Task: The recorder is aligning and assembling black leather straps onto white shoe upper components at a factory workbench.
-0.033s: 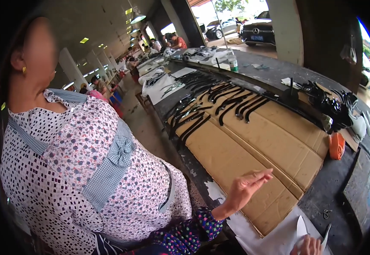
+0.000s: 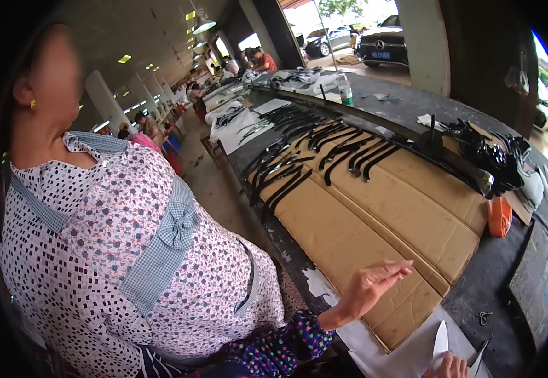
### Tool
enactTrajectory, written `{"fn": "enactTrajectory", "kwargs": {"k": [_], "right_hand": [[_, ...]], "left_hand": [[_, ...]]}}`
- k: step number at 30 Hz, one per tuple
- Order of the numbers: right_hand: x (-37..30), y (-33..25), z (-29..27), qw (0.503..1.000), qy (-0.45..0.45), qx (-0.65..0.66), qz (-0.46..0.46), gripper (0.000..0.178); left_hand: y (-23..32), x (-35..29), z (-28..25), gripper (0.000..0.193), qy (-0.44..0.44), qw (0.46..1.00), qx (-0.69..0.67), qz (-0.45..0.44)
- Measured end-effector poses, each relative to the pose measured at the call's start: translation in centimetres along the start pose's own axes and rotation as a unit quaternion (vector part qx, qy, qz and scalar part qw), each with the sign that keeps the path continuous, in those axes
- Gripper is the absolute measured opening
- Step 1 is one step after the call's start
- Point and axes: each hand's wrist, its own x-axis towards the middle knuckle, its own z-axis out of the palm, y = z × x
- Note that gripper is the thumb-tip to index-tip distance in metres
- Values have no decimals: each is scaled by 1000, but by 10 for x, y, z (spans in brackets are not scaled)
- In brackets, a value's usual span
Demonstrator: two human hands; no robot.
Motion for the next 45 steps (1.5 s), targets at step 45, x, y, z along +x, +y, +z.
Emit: {"fn": "enactTrajectory", "kwargs": {"k": [45], "right_hand": [[-13,-48,91,967,233,100,20,51]], "left_hand": [[25,187,-3,91,132,980,-102,-105]]}}
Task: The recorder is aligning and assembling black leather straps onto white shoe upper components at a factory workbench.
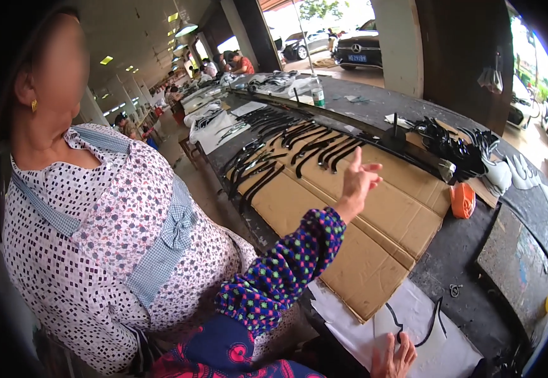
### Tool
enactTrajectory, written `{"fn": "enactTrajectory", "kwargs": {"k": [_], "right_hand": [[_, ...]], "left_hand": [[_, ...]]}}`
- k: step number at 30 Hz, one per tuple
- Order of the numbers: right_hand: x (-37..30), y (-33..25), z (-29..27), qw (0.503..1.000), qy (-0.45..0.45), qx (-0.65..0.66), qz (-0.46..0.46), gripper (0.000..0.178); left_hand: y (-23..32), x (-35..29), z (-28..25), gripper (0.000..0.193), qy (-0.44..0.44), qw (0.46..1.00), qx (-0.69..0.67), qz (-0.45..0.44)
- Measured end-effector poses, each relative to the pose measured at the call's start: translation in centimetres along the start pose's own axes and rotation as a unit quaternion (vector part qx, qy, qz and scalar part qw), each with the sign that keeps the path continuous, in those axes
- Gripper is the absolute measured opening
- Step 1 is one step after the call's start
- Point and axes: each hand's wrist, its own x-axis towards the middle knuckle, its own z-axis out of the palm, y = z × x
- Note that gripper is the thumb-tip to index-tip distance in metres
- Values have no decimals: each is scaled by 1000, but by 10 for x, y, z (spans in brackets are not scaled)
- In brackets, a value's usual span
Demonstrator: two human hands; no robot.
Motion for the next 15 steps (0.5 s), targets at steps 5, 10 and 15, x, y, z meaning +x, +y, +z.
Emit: {"fn": "enactTrajectory", "kwargs": {"k": [5,10,15], "right_hand": [[-10,-10,-12,997,15,79,23,51],[-18,-7,-9,996,2,86,17,49],[-10,-8,4,997,30,69,11,55]], "left_hand": [[-29,-96,72,103,-58,991,-48,-107],[94,32,-53,107,201,956,-138,161],[159,72,-138,73,349,887,-81,290]]}}
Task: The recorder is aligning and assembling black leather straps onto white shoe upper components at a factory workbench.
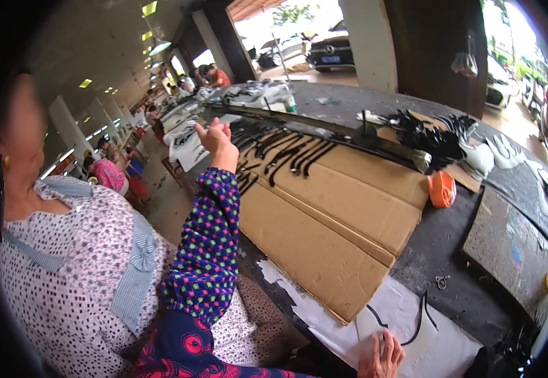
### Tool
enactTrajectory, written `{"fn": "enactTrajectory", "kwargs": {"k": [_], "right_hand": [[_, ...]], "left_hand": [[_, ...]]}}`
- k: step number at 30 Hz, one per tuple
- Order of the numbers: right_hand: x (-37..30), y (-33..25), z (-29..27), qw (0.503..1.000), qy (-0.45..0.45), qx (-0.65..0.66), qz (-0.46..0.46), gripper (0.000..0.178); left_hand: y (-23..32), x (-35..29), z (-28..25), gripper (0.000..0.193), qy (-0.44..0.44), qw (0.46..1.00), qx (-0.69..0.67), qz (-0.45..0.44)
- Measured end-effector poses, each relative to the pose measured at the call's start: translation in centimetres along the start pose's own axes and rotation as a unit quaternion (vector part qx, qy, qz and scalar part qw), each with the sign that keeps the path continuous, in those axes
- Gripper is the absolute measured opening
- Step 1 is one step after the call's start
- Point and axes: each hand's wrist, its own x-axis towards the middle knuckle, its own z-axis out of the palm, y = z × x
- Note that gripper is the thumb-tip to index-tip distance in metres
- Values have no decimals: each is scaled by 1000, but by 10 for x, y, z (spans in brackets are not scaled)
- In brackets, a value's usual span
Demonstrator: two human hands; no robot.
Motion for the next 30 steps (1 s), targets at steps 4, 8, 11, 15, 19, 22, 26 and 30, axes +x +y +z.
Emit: {"fn": "enactTrajectory", "kwargs": {"k": [4,8,11,15,19,22,26,30], "right_hand": [[26,-10,-8,998,-58,36,16,54],[22,0,-2,999,-43,8,-15,53],[11,5,2,999,-19,3,-30,52],[3,-3,-4,997,-72,26,17,58],[1,1,-6,997,-65,22,-18,58],[4,2,-13,997,-79,-9,-3,57],[15,-6,-10,997,-78,-13,-18,56],[13,-7,-4,998,-49,-32,-25,49]], "left_hand": [[-45,-123,-23,80,-184,980,33,-62],[-82,-238,-32,95,-283,920,62,-263],[-99,-190,-21,103,-225,941,46,-248],[-80,13,-44,104,-132,980,126,-77],[-22,141,-96,95,-57,956,233,-169],[-32,140,-89,91,-76,973,173,-129],[-61,90,-91,87,-114,961,214,-134],[-100,-47,-72,82,-263,928,157,-211]]}}
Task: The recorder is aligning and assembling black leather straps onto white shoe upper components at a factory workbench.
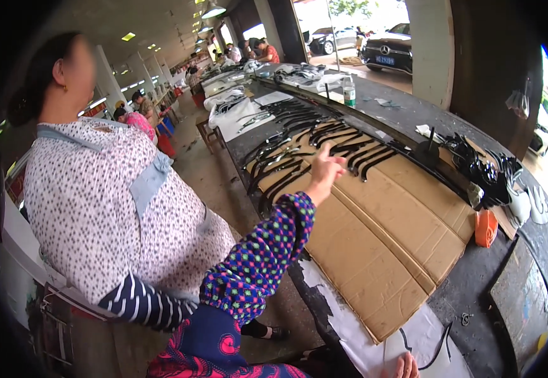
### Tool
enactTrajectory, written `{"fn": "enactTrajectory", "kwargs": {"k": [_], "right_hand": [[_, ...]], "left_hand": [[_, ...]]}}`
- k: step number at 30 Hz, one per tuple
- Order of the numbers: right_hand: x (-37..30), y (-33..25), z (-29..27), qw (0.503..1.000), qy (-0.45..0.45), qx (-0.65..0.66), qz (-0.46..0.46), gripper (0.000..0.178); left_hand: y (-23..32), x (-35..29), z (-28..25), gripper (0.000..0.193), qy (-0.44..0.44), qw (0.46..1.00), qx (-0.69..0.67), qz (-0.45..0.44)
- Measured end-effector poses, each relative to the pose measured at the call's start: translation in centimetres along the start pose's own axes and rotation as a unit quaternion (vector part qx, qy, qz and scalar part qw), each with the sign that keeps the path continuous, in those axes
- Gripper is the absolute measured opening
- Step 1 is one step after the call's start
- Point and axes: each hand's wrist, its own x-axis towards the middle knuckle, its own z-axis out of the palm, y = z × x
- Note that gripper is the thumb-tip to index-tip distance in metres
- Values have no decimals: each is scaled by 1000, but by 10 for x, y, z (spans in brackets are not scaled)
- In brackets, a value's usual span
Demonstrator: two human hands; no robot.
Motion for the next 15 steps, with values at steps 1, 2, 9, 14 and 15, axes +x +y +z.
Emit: {"fn": "enactTrajectory", "kwargs": {"k": [1,2,9,14,15], "right_hand": [[-3,3,-2,1000,5,2,11,47],[-7,13,5,999,29,19,9,47],[-5,-2,-17,980,149,124,36,37],[-24,16,-44,973,188,126,50,37],[-25,17,-43,978,178,107,32,36]], "left_hand": [[-16,-25,32,78,-60,998,0,14],[-32,-54,57,74,-120,993,10,16],[-71,-276,104,53,-463,849,187,172],[-61,-284,120,68,-448,859,223,106],[-65,-250,110,80,-400,903,140,63]]}}
